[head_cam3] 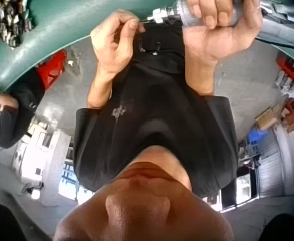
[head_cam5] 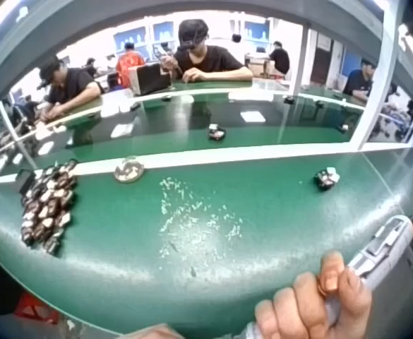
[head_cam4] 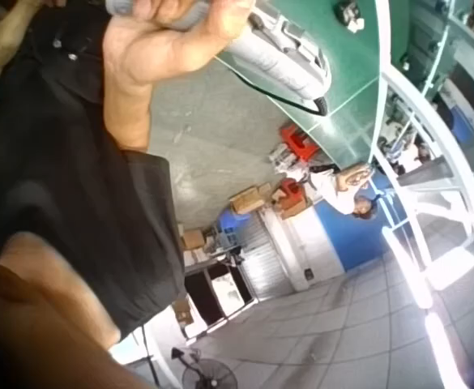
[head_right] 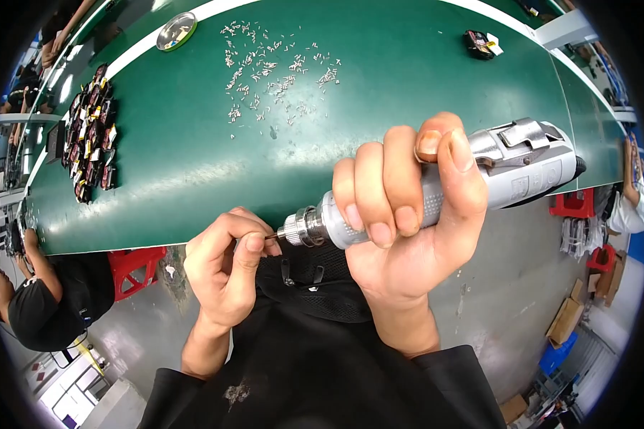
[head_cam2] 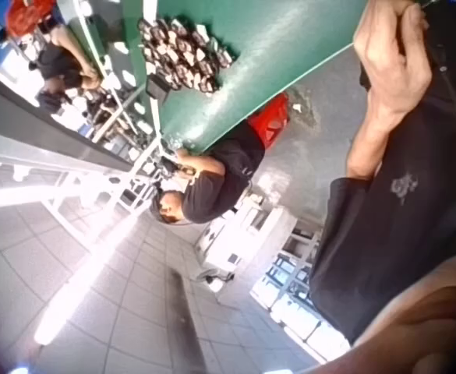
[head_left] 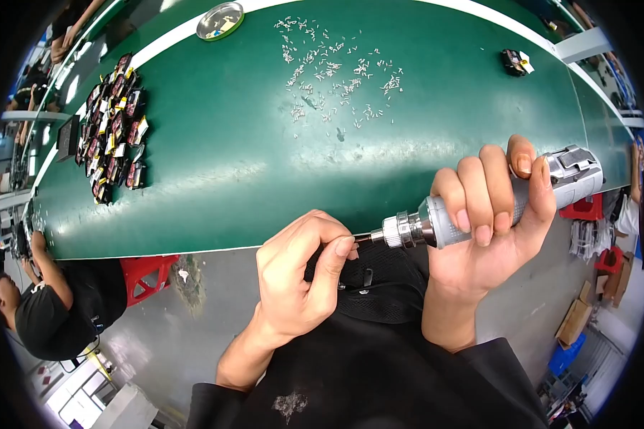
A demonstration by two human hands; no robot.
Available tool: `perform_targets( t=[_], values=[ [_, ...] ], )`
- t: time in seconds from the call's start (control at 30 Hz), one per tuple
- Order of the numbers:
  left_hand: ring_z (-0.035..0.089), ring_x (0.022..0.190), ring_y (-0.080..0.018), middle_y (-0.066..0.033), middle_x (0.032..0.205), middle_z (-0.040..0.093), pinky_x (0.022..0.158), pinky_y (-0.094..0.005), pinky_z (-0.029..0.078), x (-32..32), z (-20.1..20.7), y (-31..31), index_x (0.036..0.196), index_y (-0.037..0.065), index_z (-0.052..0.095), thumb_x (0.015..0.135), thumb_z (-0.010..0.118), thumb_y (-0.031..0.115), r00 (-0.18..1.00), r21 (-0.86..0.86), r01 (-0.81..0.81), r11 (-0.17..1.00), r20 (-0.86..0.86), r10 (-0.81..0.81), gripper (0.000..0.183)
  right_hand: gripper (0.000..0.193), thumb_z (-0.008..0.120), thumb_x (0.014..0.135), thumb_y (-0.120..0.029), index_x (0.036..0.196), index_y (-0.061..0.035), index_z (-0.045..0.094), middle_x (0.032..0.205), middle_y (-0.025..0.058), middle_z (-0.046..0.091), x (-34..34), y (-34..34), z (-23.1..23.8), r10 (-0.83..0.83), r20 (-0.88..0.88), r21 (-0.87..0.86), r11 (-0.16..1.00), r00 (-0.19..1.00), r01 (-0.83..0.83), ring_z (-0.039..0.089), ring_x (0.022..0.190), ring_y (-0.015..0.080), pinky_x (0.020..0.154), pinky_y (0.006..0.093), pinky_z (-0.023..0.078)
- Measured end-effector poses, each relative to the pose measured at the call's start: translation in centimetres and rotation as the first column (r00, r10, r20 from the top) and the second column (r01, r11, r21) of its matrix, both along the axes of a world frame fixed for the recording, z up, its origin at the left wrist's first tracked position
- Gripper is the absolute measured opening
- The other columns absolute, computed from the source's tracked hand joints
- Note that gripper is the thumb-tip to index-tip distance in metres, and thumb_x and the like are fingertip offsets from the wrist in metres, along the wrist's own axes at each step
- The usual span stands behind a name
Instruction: The person is using an electric screwdriver to assemble small electronic components on a factory assembly line.
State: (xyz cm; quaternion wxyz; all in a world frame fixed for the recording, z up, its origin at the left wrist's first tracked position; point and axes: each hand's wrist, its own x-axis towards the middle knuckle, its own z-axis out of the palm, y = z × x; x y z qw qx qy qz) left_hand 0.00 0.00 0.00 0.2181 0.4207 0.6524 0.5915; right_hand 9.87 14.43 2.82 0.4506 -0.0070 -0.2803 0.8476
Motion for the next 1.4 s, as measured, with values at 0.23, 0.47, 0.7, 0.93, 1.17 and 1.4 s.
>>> perform_targets(
  t=[0.23,0.47,0.7,0.93,1.17,1.4],
  values=[
    [0.059,0.061,-0.0199,-0.0117,0.069,0.061,0.057,-0.0281,0.047,-0.8,-0.1,0.7,0.082,-0.006,0.061,0.089,0.055,0.003,0.998,-0.022,0.054,0.998,0.018,-0.053,0.012,0.018,0.041,0.097,-0.022,0.088,-0.0074,0.048,0.052,-0.0036,0.035,-0.1,0.8,-0.7,-0.035,0.031,-0.176,0.984,0.999,0.04,0.034,0.042,0.0075,0.048,0.0257,0.034],
    [0.061,0.067,-0.0181,-0.0128,0.076,0.064,0.064,-0.0271,0.048,-3.5,1.4,1.5,0.095,-0.007,0.063,0.094,0.048,0.006,0.998,-0.107,0.001,0.994,-0.06,-0.007,0.021,0.016,0.045,0.097,-0.02,0.088,-0.0071,0.046,0.052,-0.0035,0.034,0.2,2.1,-1.0,-0.078,0.046,-0.21,0.974,0.996,0.086,0.034,0.043,0.0069,0.049,0.0251,0.034],
    [0.059,0.06,-0.0171,-0.0093,0.069,0.062,0.057,-0.0267,0.046,-9.4,3.5,6.8,0.084,-0.002,0.063,0.086,0.06,0.001,0.918,-0.105,-0.104,0.989,-0.393,0.055,0.005,0.016,0.047,0.097,-0.022,0.087,-0.0097,0.044,0.054,-0.0037,0.034,-1.3,1.3,-2.9,-0.039,0.104,-0.367,0.927,0.994,0.074,0.036,0.045,0.0076,0.051,0.0253,0.036],
    [0.062,0.061,-0.0273,-0.0137,0.066,0.063,0.061,-0.0357,0.047,-19.3,2.8,20.9,0.077,-0.002,0.061,0.09,0.057,0.019,0.665,-0.274,-0.247,0.93,-0.745,-0.043,0.025,0.014,0.054,0.093,-0.022,0.091,-0.0105,0.048,0.057,-0.0008,0.039,-0.8,1.2,-4.3,0.035,-0.008,-0.324,0.945,0.999,-0.036,0.04,0.049,0.0115,0.057,0.0299,0.037],
    [0.063,0.085,-0.0348,-0.0195,0.093,0.063,0.074,-0.0435,0.05,-18.9,1.7,28.5,0.109,-0.002,0.05,0.086,0.059,0.023,0.591,-0.372,-0.363,0.854,-0.801,-0.098,0.035,0.006,0.052,0.093,-0.017,0.092,-0.0108,0.049,0.057,0.001,0.04,-0.6,1.7,-4.6,0.085,-0.039,-0.315,0.945,0.996,-0.093,0.04,0.048,0.0123,0.057,0.0313,0.038],
    [0.056,0.097,-0.0347,-0.0189,0.1,0.057,0.082,-0.043,0.048,-21.8,0.8,29.7,0.116,0.0,0.048,0.084,0.06,0.013,0.366,-0.297,-0.318,0.9,-0.914,-0.173,0.037,0.005,0.052,0.092,-0.015,0.092,-0.0107,0.049,0.058,0.0027,0.041,-0.5,1.9,-4.6,0.136,-0.049,-0.315,0.938,0.989,-0.145,0.041,0.05,0.0139,0.06,0.0323,0.038]
  ],
)
